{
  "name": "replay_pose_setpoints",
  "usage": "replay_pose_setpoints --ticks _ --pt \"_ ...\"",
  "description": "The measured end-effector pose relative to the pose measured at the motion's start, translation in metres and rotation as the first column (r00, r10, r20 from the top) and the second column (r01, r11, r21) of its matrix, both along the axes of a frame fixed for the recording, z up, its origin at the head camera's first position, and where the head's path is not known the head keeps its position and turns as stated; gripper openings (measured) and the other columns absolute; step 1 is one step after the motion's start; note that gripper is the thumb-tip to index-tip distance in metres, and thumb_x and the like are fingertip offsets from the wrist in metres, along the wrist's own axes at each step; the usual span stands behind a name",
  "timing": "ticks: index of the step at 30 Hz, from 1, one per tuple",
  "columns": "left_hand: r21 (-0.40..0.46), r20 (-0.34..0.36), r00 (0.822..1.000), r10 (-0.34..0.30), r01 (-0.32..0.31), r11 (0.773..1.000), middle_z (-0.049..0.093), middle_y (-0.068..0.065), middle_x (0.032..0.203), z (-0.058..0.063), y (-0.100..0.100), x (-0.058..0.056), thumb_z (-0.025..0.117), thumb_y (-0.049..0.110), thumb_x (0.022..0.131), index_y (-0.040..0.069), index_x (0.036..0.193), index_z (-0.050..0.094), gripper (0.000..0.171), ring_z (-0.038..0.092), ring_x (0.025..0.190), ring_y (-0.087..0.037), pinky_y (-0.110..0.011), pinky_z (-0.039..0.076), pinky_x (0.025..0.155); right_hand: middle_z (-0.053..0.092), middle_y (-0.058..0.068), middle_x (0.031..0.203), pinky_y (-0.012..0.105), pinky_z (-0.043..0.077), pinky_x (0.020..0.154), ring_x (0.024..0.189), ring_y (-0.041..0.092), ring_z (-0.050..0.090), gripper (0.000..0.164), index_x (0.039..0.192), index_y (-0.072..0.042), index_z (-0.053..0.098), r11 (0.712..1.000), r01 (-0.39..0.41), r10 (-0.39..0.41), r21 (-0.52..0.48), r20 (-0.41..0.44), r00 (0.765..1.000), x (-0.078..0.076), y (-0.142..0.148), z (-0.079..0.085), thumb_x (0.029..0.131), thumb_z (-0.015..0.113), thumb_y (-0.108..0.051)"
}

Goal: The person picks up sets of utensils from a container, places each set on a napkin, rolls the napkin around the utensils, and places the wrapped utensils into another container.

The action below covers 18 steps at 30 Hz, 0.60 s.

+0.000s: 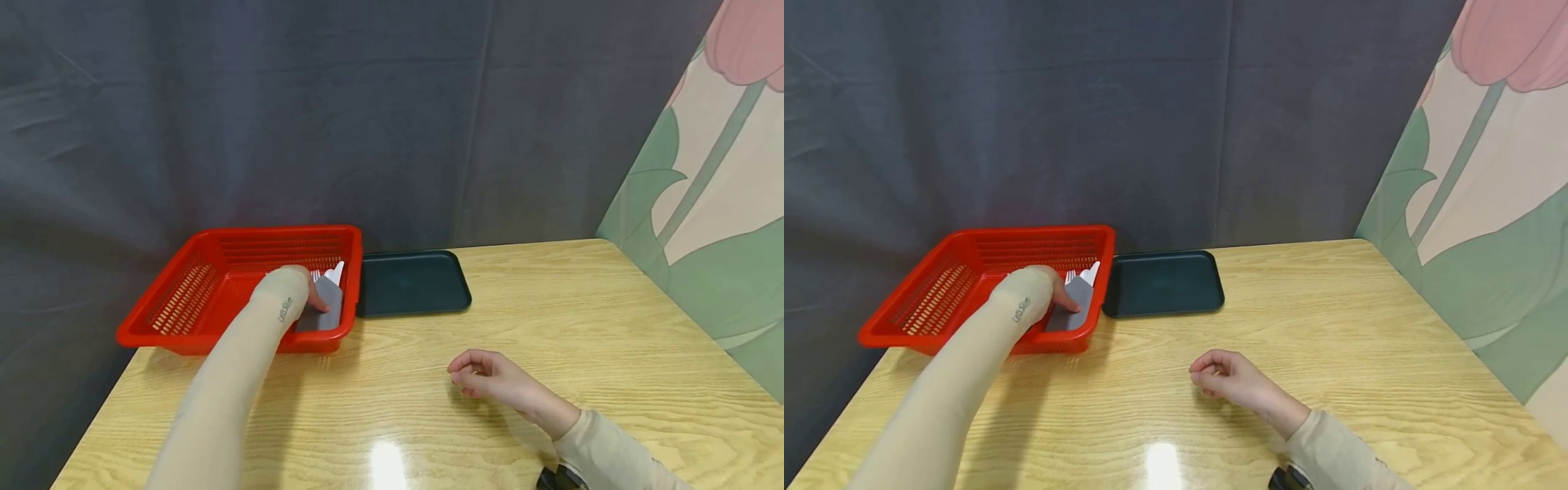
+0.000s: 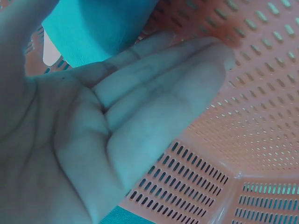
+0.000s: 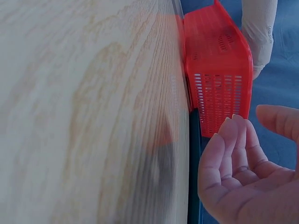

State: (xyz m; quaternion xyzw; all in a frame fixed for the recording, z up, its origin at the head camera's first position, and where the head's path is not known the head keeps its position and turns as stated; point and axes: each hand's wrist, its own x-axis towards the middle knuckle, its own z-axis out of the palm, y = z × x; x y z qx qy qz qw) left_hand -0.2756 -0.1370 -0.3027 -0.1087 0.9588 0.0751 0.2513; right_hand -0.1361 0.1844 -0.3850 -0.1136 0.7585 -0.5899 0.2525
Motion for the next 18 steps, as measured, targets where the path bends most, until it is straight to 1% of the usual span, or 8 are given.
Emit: replay_pose_setpoints --ticks 2,4,7,12,15,16,17,18 --pt "0.019 0.0 0.999 0.046 -0.046 0.999 0.059 -0.006 0.098 0.0006 0.0 0.0008 0.077 0.045 0.069 0.011 0.103 0.066 0.05 0.054 0.09 -0.022 -0.035 0.052 0.075 0.06 0.004 0.092 0.028 0.052 0.076 0.083 0.012 0.058 0.042 0.115 0.01 0.051 1.0 0.0 0.0 0.001 0.0 1.0 0.0002 -0.0004 -0.0001 0.092 0.058 -0.024" --pt "0.035 -0.007 0.997 0.077 -0.077 0.996 0.059 -0.007 0.097 0.0001 -0.0007 0.0002 0.078 0.045 0.068 0.011 0.102 0.066 0.05 0.054 0.089 -0.023 -0.035 0.052 0.072 0.06 0.004 0.092 0.028 0.052 0.075 0.083 0.011 0.058 0.042 0.115 0.011 0.051 1.0 0.001 -0.001 0.003 0.001 1.0 0.0004 -0.0006 0.0 0.092 0.058 -0.024" --pt "0.04 -0.006 0.997 0.081 -0.08 0.996 0.059 -0.007 0.097 -0.0003 -0.001 0.0004 0.078 0.046 0.068 0.011 0.103 0.067 0.051 0.054 0.089 -0.022 -0.035 0.052 0.073 0.06 0.005 0.093 0.027 0.052 0.075 0.083 0.011 0.057 0.041 0.115 0.011 0.05 1.0 0.0 0.0 0.004 0.001 1.0 0.0005 -0.0008 -0.0002 0.092 0.057 -0.023" --pt "0.035 0.008 0.998 0.068 -0.068 0.997 0.059 -0.007 0.097 -0.0004 -0.0006 -0.0003 0.077 0.047 0.069 0.01 0.104 0.066 0.052 0.054 0.09 -0.022 -0.036 0.052 0.075 0.06 0.005 0.092 0.027 0.052 0.074 0.082 0.011 0.058 0.042 0.115 0.011 0.05 1.0 -0.006 0.006 0.007 -0.006 1.0 0.0003 -0.0004 -0.0004 0.092 0.057 -0.023" --pt "0.009 0.036 0.999 0.04 -0.041 0.999 0.059 -0.006 0.098 0.0021 0.0005 -0.0006 0.075 0.051 0.069 0.012 0.103 0.066 0.052 0.054 0.091 -0.021 -0.035 0.051 0.076 0.059 0.005 0.091 0.027 0.052 0.073 0.081 0.011 0.058 0.042 0.115 0.012 0.05 1.0 -0.005 0.005 0.009 -0.016 1.0 0.0 0.0003 -0.0009 0.093 0.057 -0.023" --pt "-0.004 0.056 0.998 0.015 -0.014 1.0 0.058 -0.006 0.1 0.0031 -0.0003 -0.0021 0.073 0.052 0.07 0.012 0.105 0.066 0.054 0.054 0.093 -0.022 -0.035 0.051 0.078 0.059 0.005 0.091 0.027 0.052 0.073 0.08 0.011 0.057 0.042 0.115 0.012 0.05 1.0 -0.005 0.005 0.01 -0.021 1.0 -0.0001 0.0004 -0.0012 0.093 0.057 -0.023" --pt "-0.013 0.067 0.998 -0.013 0.014 1.0 0.058 -0.006 0.101 0.0013 -0.0028 -0.0061 0.072 0.055 0.071 0.012 0.106 0.066 0.056 0.054 0.093 -0.022 -0.036 0.051 0.079 0.059 0.005 0.09 0.027 0.052 0.073 0.08 0.011 0.057 0.042 0.115 0.012 0.05 1.0 -0.004 0.005 0.014 -0.028 1.0 -0.0002 0.0004 -0.0013 0.093 0.057 -0.023" --pt "-0.021 0.077 0.996 -0.039 0.041 0.999 0.058 -0.007 0.102 0.0028 -0.0037 -0.0079 0.071 0.055 0.072 0.013 0.108 0.065 0.056 0.054 0.094 -0.022 -0.036 0.051 0.08 0.058 0.005 0.09 0.027 0.052 0.073 0.079 0.011 0.057 0.042 0.115 0.012 0.05 1.0 -0.004 0.005 0.019 -0.036 0.999 -0.0004 0.0004 -0.0015 0.093 0.057 -0.023"
